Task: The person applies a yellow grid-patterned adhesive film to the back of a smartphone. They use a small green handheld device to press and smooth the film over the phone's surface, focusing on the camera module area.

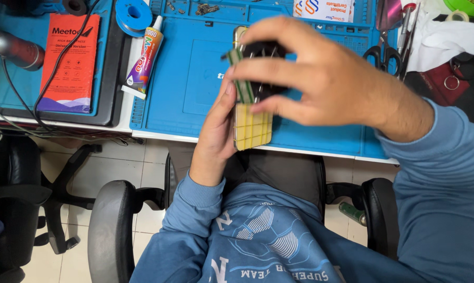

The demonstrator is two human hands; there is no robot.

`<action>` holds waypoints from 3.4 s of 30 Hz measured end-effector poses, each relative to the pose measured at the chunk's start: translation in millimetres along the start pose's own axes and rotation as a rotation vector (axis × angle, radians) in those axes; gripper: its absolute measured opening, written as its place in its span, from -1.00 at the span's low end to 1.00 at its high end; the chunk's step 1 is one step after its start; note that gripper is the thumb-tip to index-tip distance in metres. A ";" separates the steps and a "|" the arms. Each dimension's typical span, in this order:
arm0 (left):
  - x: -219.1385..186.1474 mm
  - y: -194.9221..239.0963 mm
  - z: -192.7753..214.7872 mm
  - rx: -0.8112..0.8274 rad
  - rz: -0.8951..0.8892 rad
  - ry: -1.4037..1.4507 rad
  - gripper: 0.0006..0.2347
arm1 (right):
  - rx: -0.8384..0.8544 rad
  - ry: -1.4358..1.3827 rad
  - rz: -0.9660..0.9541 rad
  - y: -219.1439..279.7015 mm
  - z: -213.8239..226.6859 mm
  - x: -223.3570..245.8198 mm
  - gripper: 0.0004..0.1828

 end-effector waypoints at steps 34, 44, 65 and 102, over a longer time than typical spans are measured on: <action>3.4 -16.4 18.5 0.040 -0.122 0.199 -0.49 | 0.181 -0.077 -0.159 14.6 -39.0 19.8 -0.54; 7.5 -11.4 13.6 0.108 -0.066 0.159 -0.46 | 0.143 0.112 -0.283 72.9 -41.7 -102.8 -0.66; 9.1 -16.7 13.7 0.071 -0.038 0.101 -0.42 | 0.138 0.094 -0.350 43.4 -33.4 -66.5 -0.60; 5.7 -18.7 15.4 -0.011 -0.008 0.283 -0.45 | 0.463 0.002 -0.254 30.3 -29.7 -13.1 -0.62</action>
Point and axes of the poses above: each hand's wrist, its own y-axis away from the middle knuckle, its own z-axis out of the back of the hand, x = y × z, the point moved 7 cm from there along -y, towards the middle knuckle, and after that the axes turned 7 degrees about -x, right-handed, at the moved point
